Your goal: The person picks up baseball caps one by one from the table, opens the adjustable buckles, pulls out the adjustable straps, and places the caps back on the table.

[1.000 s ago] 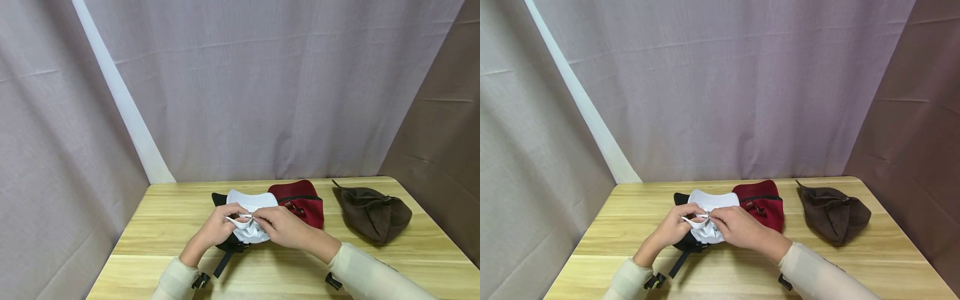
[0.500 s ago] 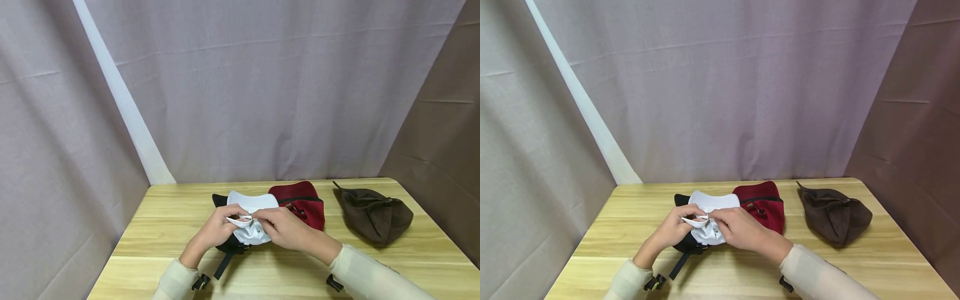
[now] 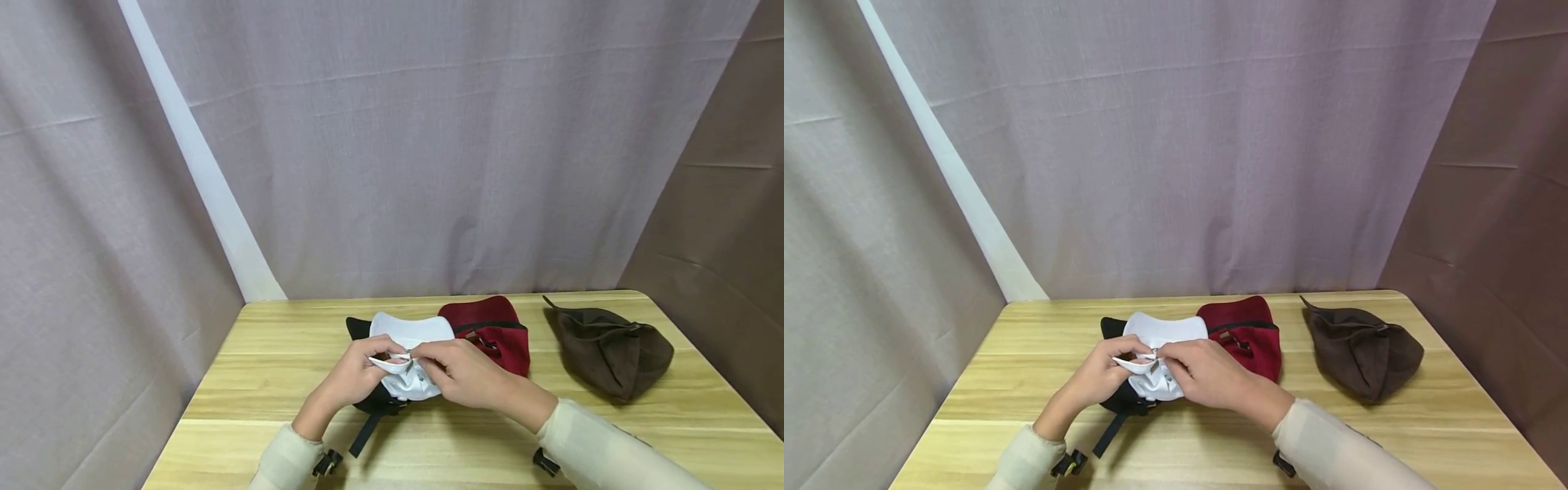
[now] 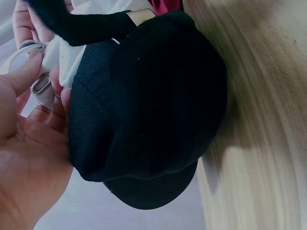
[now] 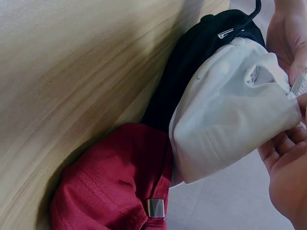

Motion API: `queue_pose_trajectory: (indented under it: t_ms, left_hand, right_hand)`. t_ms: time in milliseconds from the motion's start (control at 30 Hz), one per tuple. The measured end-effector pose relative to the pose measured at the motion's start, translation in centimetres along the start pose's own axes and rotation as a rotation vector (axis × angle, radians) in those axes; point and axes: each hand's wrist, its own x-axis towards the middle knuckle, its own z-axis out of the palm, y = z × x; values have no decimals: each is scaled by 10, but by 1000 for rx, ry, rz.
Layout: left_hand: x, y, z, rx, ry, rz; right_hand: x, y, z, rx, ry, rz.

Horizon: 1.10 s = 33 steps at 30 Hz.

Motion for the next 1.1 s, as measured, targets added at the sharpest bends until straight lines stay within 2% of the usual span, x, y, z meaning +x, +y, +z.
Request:
queue_pose_trajectory:
  t_ms: [200, 567, 1100]
  left_hand:
    - [2, 0, -1, 8, -8, 9]
    - [1, 2, 0, 5, -13, -9]
    - [2, -2, 0, 4, -16, 19]
  right_hand:
    - [1, 0, 0, 10, -6, 20]
    - [0, -1, 1, 20, -11, -12]
    - [1, 1, -1, -10, 5, -70]
